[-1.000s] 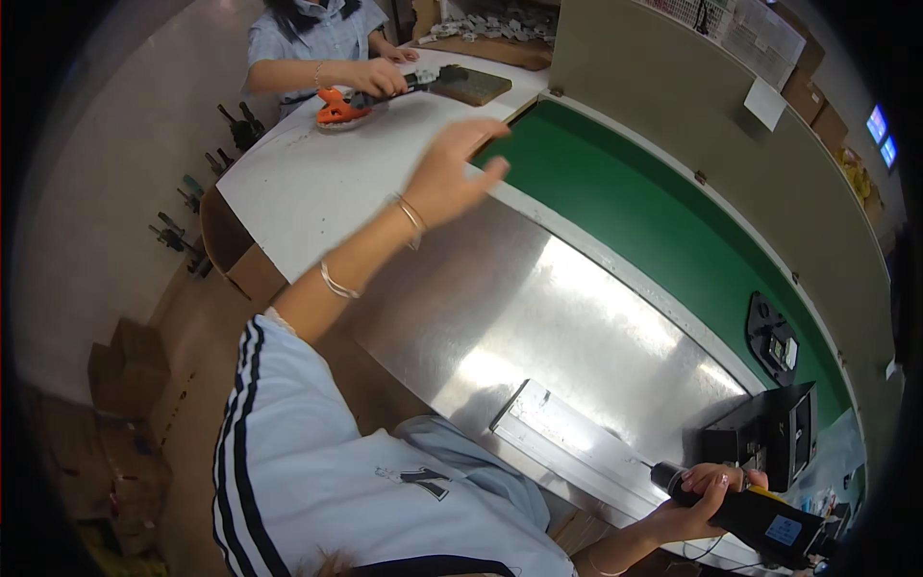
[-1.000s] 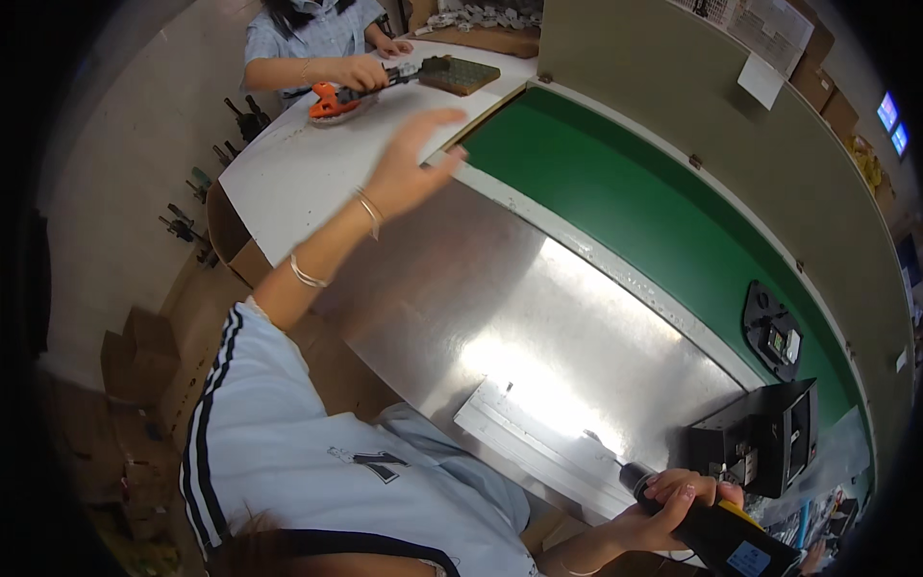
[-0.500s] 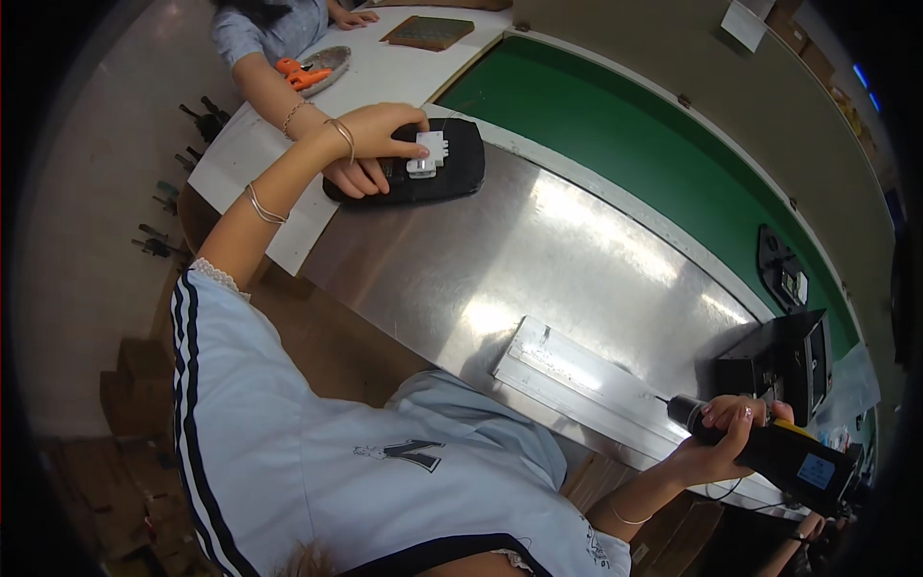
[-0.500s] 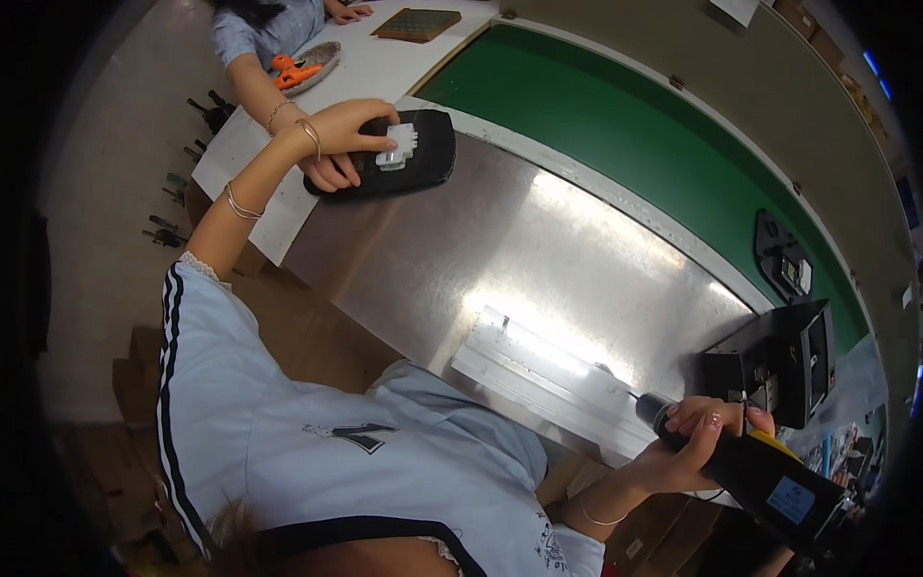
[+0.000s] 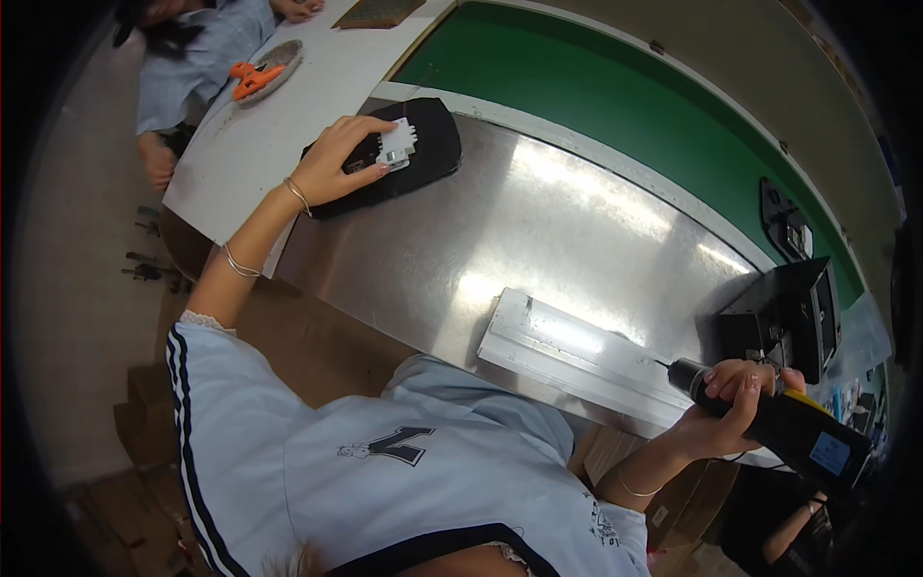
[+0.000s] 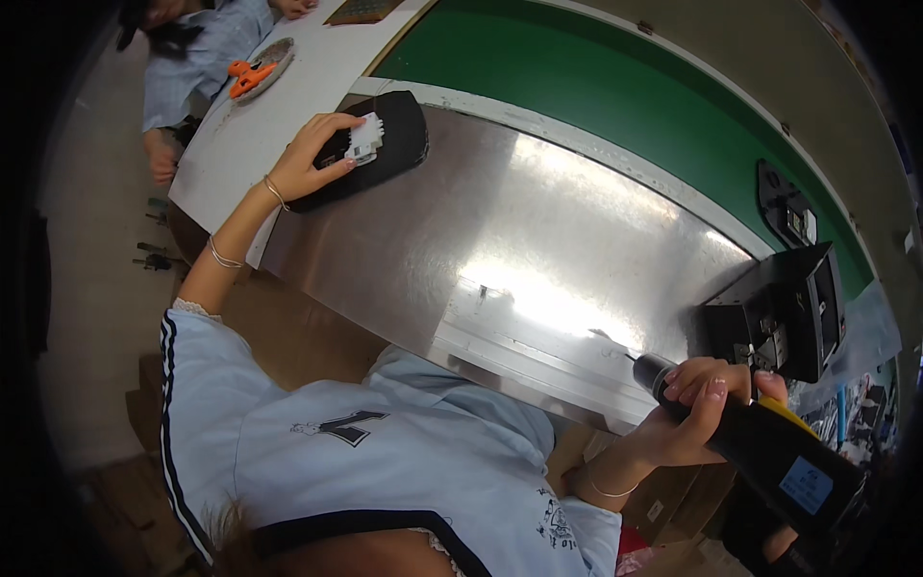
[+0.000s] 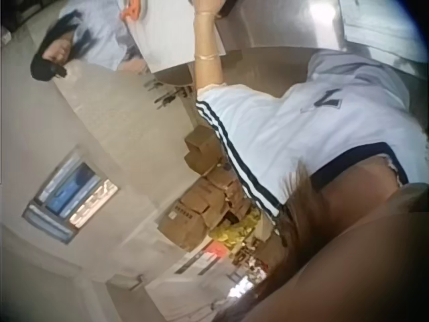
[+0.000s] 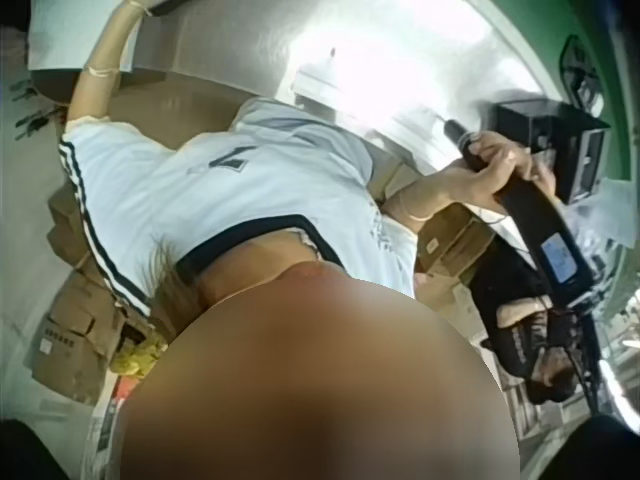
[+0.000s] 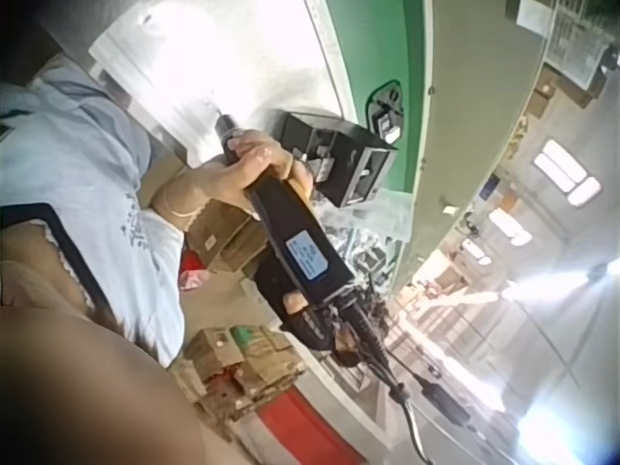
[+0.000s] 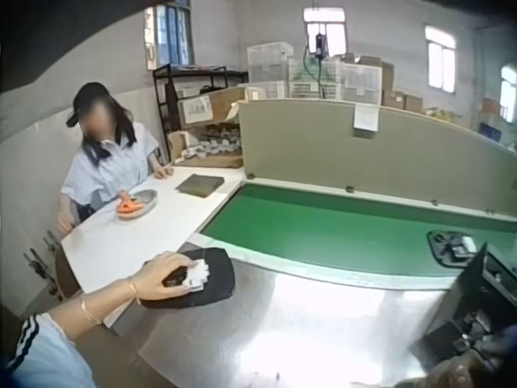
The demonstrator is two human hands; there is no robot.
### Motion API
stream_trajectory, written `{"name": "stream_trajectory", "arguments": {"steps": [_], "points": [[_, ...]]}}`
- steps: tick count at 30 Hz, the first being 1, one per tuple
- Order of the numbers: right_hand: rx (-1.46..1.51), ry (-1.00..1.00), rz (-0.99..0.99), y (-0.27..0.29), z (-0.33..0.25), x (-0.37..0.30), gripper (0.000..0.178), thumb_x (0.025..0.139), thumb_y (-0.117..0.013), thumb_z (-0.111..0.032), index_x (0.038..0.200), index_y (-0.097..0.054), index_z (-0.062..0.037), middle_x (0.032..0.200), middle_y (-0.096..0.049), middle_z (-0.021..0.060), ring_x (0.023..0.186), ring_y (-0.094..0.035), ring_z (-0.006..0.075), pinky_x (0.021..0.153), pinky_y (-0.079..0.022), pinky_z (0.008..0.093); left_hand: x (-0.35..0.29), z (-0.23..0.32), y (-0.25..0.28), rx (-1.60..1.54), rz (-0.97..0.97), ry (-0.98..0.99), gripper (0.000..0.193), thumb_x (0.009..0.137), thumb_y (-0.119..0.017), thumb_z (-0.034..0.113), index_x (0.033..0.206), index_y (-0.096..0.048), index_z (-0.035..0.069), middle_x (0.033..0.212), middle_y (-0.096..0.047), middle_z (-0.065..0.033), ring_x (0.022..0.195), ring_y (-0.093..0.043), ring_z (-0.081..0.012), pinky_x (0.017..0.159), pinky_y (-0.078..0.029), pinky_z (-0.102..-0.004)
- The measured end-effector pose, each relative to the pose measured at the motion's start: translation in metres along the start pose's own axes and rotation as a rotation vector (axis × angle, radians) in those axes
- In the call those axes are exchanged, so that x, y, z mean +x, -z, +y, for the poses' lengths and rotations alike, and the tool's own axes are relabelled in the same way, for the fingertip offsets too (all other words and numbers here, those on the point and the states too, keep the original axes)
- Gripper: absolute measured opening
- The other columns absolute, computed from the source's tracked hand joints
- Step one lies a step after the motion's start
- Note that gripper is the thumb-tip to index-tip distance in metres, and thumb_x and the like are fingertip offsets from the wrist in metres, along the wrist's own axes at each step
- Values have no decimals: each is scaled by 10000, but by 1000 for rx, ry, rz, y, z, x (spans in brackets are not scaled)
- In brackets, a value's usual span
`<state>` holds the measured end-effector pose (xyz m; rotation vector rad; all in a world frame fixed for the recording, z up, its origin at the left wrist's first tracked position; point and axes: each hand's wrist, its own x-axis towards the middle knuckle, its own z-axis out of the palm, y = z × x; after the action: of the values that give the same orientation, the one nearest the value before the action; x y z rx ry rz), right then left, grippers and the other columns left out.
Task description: Assembling electronic components using an electric screwdriver on a production line.
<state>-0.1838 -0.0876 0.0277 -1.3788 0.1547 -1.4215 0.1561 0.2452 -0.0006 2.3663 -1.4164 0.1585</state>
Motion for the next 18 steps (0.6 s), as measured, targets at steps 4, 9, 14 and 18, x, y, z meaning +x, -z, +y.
{"name": "stream_trajectory", "arguments": {"steps": [4, 9, 14, 18], "points": [[-79, -5, -29, -6, -15, 4, 514, 833, -538, -25, 1306, -354, 56, 604, -430, 40, 450, -401, 107, 455, -385, 253, 9, 15, -8, -13, 58, -48, 478, 804, -692, 283, 1227, -575, 92, 1199, -577, -100, 1131, -510, -294, 976, -390, -384], [-53, 69, -59, 20, -50, 26, 419, 848, -526, -40, 1242, -396, 14, 589, -385, 26, 452, -383, 113, 466, -391, 263, 56, 104, -20, -20, -44, -239, 492, 793, -694, 341, 1209, -590, 98, 1192, -572, -97, 1121, -502, -277, 949, -376, -386], [-112, -15, -63, 82, -76, 87, 249, 884, -505, -101, 1119, -425, -83, 648, -378, 13, 546, -409, 131, 559, -391, 290, 105, 204, -24, -45, -79, -414, 465, 787, -693, 369, 1161, -614, 104, 1206, -575, -80, 1117, -514, -262, 939, -378, -372], [-49, 32, -56, 101, -69, 134, 278, 830, -566, 8, 1091, -482, -38, 641, -428, 39, 534, -447, 157, 537, -405, 310, 125, 259, -38, -96, -109, -445, 442, 773, -703, 394, 1108, -641, 113, 1183, -596, -40, 1085, -537, -230, 928, -385, -357]]}}
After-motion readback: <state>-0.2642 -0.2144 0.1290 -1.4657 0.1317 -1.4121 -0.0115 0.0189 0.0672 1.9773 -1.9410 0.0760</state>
